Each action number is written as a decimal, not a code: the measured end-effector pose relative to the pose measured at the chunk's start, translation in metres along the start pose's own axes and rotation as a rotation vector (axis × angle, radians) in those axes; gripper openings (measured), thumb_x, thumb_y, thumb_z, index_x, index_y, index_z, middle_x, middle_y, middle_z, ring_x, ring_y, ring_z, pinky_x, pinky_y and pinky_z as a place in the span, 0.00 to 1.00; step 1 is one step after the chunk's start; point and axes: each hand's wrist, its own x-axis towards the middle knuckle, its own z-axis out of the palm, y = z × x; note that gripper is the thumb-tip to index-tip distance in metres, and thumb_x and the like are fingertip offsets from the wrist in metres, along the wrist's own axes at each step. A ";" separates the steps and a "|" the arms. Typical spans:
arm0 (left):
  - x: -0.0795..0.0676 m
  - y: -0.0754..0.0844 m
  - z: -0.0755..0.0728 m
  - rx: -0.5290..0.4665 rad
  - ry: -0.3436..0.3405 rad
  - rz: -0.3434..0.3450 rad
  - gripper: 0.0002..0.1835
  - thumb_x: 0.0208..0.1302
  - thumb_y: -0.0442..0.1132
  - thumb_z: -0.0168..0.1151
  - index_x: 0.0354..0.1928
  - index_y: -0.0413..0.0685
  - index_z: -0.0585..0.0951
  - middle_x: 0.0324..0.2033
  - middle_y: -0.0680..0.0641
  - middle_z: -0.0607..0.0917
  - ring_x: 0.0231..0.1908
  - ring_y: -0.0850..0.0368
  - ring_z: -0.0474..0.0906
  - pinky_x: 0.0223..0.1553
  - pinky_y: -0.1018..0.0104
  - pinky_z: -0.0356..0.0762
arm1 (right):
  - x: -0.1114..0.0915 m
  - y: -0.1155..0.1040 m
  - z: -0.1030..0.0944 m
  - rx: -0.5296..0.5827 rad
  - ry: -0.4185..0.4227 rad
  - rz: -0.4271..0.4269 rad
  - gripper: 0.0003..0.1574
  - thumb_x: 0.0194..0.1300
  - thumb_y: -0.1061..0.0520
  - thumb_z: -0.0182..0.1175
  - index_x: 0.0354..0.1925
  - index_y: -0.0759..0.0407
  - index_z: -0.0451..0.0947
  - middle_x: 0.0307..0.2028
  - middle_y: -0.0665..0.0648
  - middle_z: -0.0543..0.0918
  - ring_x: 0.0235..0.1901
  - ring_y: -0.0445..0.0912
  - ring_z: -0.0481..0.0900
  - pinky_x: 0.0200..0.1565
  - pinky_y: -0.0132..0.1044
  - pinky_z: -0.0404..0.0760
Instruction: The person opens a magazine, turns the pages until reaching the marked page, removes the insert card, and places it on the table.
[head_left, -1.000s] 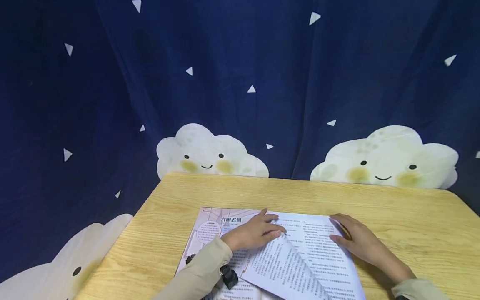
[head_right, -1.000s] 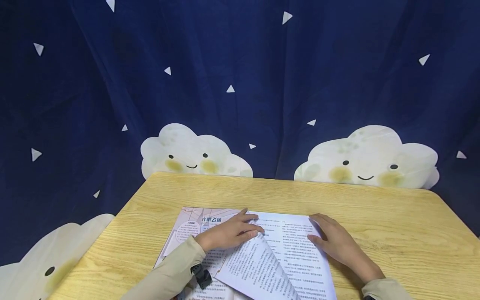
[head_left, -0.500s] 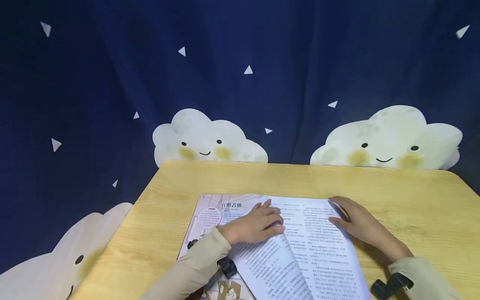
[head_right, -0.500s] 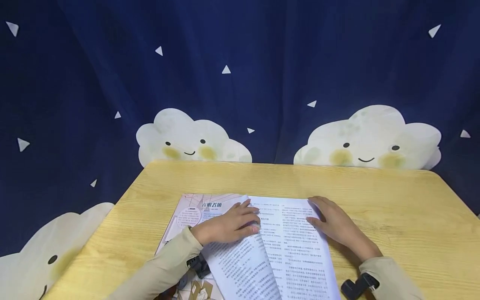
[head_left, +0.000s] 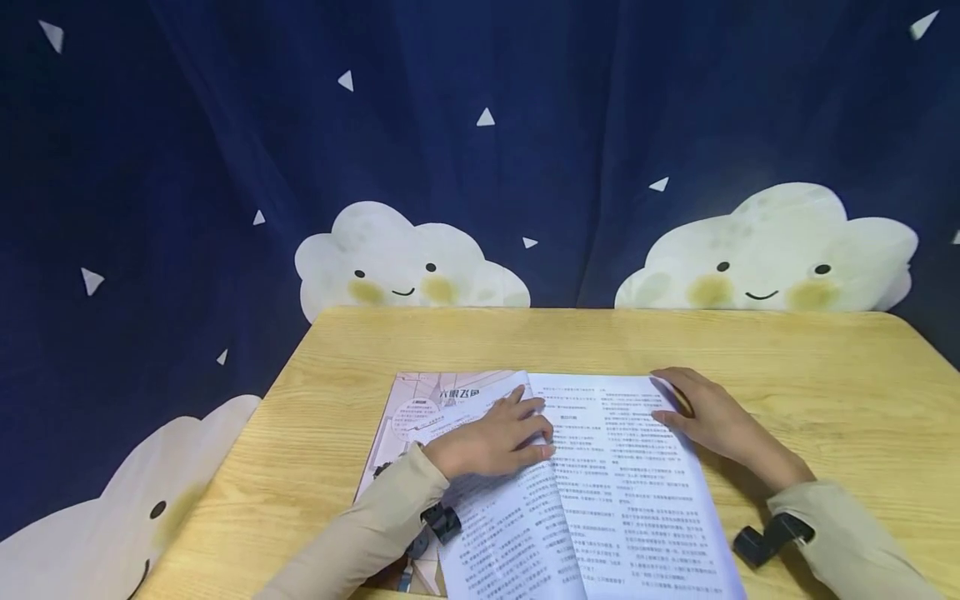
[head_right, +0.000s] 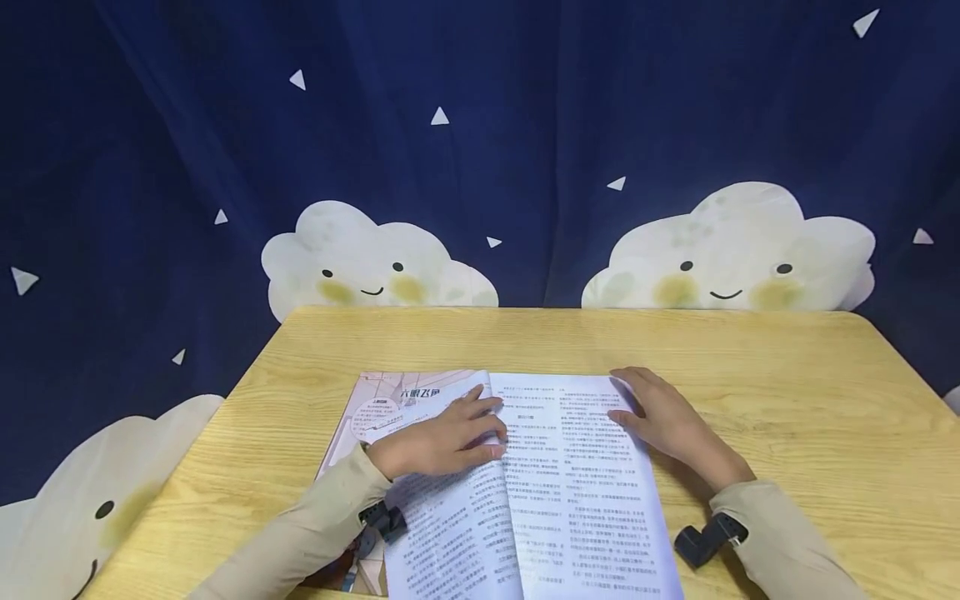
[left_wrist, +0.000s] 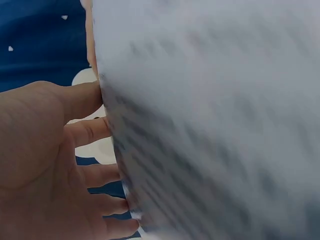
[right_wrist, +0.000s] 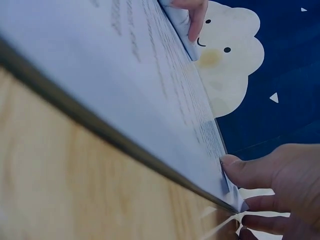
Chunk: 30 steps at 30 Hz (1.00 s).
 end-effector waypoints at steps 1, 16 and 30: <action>-0.001 -0.001 -0.001 -0.001 -0.008 -0.010 0.14 0.74 0.54 0.46 0.51 0.59 0.75 0.72 0.40 0.57 0.73 0.36 0.38 0.70 0.41 0.44 | 0.001 0.000 0.000 -0.003 -0.001 0.000 0.36 0.58 0.62 0.68 0.62 0.71 0.68 0.57 0.72 0.73 0.57 0.68 0.69 0.56 0.61 0.67; -0.012 -0.016 -0.007 -0.026 -0.091 -0.032 0.09 0.69 0.48 0.57 0.47 0.57 0.72 0.73 0.39 0.53 0.71 0.29 0.39 0.68 0.35 0.46 | 0.008 0.000 -0.003 -0.114 -0.070 -0.005 0.40 0.59 0.57 0.68 0.62 0.77 0.65 0.56 0.74 0.69 0.55 0.68 0.70 0.54 0.62 0.70; 0.028 -0.011 -0.007 0.036 -0.064 -0.194 0.37 0.55 0.60 0.67 0.63 0.58 0.64 0.75 0.43 0.48 0.74 0.39 0.33 0.68 0.34 0.39 | 0.013 -0.001 -0.002 -0.185 -0.083 -0.013 0.38 0.57 0.58 0.70 0.58 0.78 0.69 0.52 0.73 0.70 0.50 0.66 0.71 0.52 0.60 0.71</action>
